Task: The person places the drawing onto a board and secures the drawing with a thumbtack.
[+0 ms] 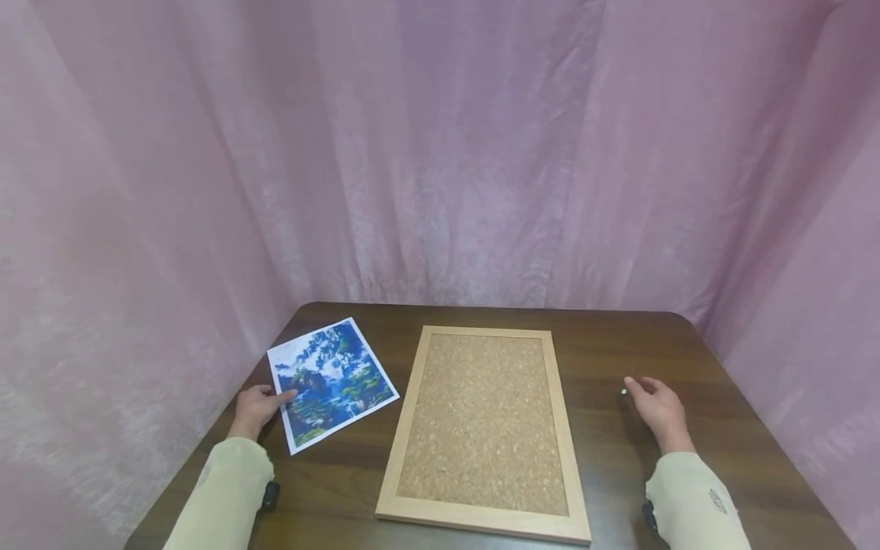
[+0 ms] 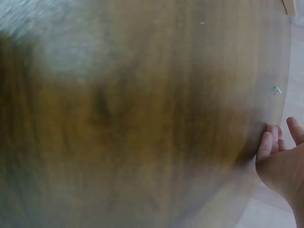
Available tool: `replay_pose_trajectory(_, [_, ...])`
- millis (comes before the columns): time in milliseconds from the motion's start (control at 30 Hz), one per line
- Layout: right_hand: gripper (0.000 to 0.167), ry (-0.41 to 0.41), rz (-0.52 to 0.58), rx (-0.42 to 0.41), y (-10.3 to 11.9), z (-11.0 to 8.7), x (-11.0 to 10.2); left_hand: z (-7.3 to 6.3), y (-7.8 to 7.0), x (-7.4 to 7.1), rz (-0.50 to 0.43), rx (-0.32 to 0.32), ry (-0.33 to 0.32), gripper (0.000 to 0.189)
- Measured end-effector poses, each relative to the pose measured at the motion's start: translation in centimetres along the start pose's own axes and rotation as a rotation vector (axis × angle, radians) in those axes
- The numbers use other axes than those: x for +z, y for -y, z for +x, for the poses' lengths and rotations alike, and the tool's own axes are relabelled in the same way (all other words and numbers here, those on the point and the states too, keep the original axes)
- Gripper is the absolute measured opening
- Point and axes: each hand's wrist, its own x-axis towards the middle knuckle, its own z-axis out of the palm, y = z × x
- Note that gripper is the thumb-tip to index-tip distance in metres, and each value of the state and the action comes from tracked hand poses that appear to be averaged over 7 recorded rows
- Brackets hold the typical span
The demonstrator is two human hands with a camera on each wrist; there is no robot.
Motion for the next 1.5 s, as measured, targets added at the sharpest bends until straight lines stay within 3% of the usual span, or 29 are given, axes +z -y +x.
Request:
replay_pose_trajectory(167, [0.076,0.005,-0.007,-0.001,-0.2,0.2,0.4,-0.3,0.1,0.1,-0.018,-0.015,-0.021,0.076])
replay_pose_trajectory(400, [0.062,-0.026,-0.049,-0.058,-0.8,0.2,0.7,-0.5,0.0,0.7,-0.014,0.012,-0.070,0.070])
replay_pose_trajectory(700, [0.044,-0.129,-0.111,-0.123,-0.8,0.3,1.4,-0.6,-0.3,1.0,-0.026,0.001,-0.101,0.061])
replay_pose_trajectory(1033, [0.039,-0.192,-0.166,-0.067,-0.8,0.6,2.1,-0.5,-0.5,1.2,0.032,0.006,-0.127,0.058])
replay_pose_trajectory(1500, [0.034,-0.199,-0.187,-0.069,-0.6,0.8,2.2,-0.6,-0.9,1.1,0.084,0.017,-0.106,0.053])
